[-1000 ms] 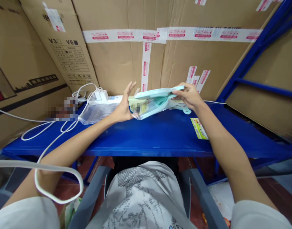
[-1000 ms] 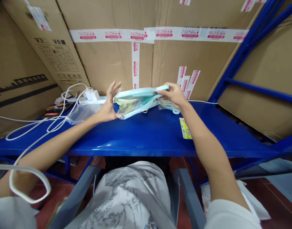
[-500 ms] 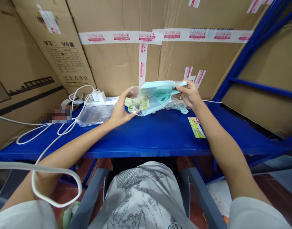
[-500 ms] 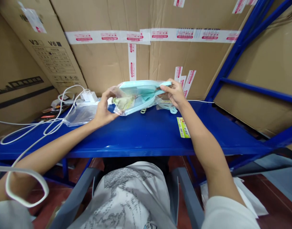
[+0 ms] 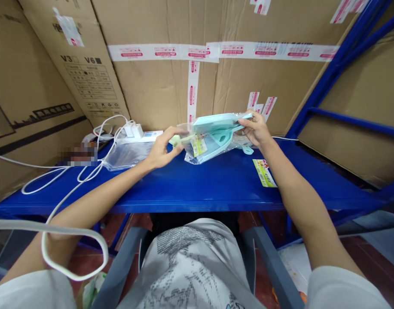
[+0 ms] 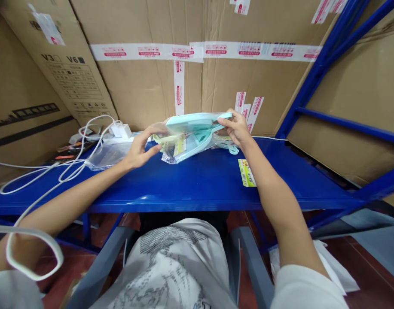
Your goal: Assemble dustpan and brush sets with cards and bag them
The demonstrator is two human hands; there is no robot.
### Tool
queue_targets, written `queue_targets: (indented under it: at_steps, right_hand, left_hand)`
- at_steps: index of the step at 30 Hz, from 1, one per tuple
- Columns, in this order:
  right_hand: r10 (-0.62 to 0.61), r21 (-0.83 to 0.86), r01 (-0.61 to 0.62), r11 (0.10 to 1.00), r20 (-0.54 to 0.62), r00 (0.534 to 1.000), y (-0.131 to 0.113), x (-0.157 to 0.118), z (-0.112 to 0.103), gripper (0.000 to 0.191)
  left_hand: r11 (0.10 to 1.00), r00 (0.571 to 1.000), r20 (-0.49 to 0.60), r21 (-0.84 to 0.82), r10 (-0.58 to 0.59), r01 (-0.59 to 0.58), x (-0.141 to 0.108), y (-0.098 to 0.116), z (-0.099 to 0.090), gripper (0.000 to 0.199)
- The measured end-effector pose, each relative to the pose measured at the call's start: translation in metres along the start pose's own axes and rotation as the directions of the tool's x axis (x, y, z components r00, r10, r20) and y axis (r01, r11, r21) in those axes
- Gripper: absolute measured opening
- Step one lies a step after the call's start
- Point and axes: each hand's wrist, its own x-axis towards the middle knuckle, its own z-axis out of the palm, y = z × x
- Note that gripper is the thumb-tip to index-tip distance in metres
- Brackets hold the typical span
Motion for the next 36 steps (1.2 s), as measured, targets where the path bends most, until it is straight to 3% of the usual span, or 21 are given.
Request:
queue_targets:
  at_steps: [4, 8, 14, 21, 30, 36]
  right_hand:
    - [0.012, 0.024, -0.012, 1.000, 0.007, 1.000, 0.000, -0.001, 0.000, 0.066]
    - [0.030, 0.019, -0.030, 0.999, 0.016, 0.999, 0.000, -0.001, 0.001, 0.067]
    - [0.028, 0.015, -0.029, 0.999, 0.025, 0.999, -0.002, -0.002, 0.005, 0.067]
    - [0.036, 0.028, -0.037, 0.999, 0.032, 0.999, -0.002, -0.004, 0.012, 0.065]
    - [0.065, 0.021, -0.066, 0.998, 0.050, 0.997, 0.002, -0.007, 0.021, 0.067]
    - [0.068, 0.027, -0.070, 0.997, 0.044, 0.997, 0.000, -0.007, 0.020, 0.070]
  left_hand:
    - [0.990, 0.987, 0.086, -0.018, 0.139, -0.138, 0.001, -0.005, 0.003, 0.063]
    - [0.990, 0.988, 0.052, 0.005, 0.142, -0.143, 0.001, -0.008, 0.006, 0.063]
    - [0.984, 0.985, 0.043, 0.049, 0.169, -0.171, -0.001, -0.013, 0.011, 0.102]
    - [0.978, 0.983, -0.026, 0.111, 0.182, -0.178, -0.008, -0.025, 0.018, 0.107]
    - [0.977, 0.973, 0.086, 0.002, 0.214, -0.215, -0.009, -0.018, 0.019, 0.122]
    - [0.983, 0.983, 0.063, 0.050, 0.171, -0.174, -0.014, -0.021, 0.021, 0.119]
